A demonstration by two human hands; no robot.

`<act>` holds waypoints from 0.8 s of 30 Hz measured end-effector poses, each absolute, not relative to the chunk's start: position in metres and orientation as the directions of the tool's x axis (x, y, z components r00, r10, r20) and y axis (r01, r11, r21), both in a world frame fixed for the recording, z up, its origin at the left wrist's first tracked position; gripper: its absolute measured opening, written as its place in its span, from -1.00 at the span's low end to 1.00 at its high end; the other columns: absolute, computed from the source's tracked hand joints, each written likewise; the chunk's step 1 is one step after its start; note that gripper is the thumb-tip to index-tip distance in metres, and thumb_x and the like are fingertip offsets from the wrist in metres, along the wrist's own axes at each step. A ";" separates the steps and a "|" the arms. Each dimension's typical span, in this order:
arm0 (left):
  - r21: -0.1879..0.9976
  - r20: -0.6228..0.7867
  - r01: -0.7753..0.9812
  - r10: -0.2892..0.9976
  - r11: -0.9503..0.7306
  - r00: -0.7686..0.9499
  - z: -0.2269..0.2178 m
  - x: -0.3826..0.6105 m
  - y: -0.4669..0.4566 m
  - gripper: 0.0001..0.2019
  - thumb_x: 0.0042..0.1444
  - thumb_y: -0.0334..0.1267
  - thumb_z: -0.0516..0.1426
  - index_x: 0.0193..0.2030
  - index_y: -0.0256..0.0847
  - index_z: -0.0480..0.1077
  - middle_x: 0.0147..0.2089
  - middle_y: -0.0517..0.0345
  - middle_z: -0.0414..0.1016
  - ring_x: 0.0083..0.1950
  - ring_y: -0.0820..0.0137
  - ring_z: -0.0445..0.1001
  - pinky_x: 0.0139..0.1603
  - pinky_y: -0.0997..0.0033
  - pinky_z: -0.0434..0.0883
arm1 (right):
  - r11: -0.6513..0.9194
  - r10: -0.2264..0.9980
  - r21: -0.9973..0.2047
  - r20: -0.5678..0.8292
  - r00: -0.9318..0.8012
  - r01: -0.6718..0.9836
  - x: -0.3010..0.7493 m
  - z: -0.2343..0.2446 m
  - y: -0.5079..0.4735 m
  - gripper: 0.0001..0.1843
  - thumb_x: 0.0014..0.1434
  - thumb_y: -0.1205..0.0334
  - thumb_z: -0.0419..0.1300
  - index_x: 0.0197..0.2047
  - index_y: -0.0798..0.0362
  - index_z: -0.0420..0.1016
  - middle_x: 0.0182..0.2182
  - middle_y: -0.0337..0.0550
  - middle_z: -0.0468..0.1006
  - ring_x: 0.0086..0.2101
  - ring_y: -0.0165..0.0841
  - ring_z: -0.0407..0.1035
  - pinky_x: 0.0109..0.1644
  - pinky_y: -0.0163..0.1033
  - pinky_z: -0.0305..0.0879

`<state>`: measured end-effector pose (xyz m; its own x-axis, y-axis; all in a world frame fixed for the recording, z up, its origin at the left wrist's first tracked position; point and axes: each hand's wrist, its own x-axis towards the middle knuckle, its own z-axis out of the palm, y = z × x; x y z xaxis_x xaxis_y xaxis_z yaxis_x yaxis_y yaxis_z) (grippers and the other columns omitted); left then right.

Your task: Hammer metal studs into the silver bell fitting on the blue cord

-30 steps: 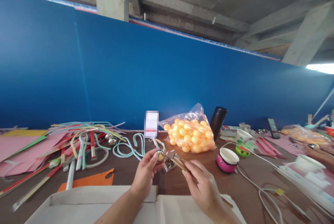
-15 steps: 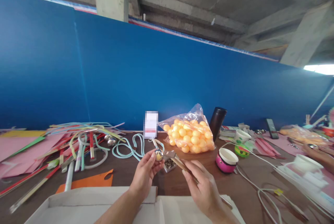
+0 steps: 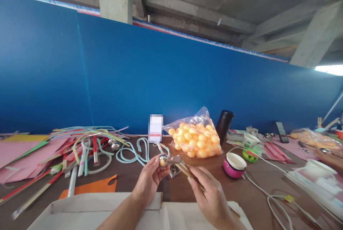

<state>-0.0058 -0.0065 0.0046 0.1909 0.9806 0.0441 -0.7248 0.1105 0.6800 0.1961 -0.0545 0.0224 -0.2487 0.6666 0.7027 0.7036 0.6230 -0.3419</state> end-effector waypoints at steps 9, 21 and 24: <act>0.690 0.044 -0.716 0.981 0.108 0.191 0.005 -0.006 -0.007 -0.73 0.09 -0.25 0.16 -0.08 -0.32 0.43 -0.23 -0.03 0.52 -0.27 0.38 0.49 -0.20 0.40 0.46 | 0.621 0.675 -0.320 0.683 -0.280 0.716 0.195 0.020 -0.053 -0.65 0.22 0.35 0.03 0.07 0.05 0.35 -0.14 0.03 0.49 -0.14 -0.24 0.41 -0.10 -0.18 0.40; 0.638 -0.020 -0.756 0.984 0.148 0.176 0.006 -0.007 -0.007 -0.82 0.08 -0.25 0.17 -0.22 -0.32 0.46 -0.37 0.07 0.51 -0.35 0.41 0.49 -0.30 0.44 0.49 | 0.639 0.623 -0.309 0.745 -0.238 0.705 0.197 0.019 -0.053 -0.61 0.20 0.37 0.07 0.11 0.05 0.33 -0.11 0.01 0.49 -0.11 -0.23 0.41 -0.06 -0.18 0.41; 0.633 -0.021 -0.760 0.984 0.149 0.175 0.004 -0.007 -0.006 -0.83 0.06 -0.25 0.18 -0.25 -0.32 0.46 -0.38 0.06 0.51 -0.37 0.41 0.49 -0.32 0.44 0.49 | 0.640 0.622 -0.304 0.744 -0.243 0.705 0.197 0.020 -0.054 -0.61 0.20 0.37 0.07 0.11 0.06 0.33 -0.11 0.01 0.49 -0.11 -0.23 0.42 -0.06 -0.20 0.41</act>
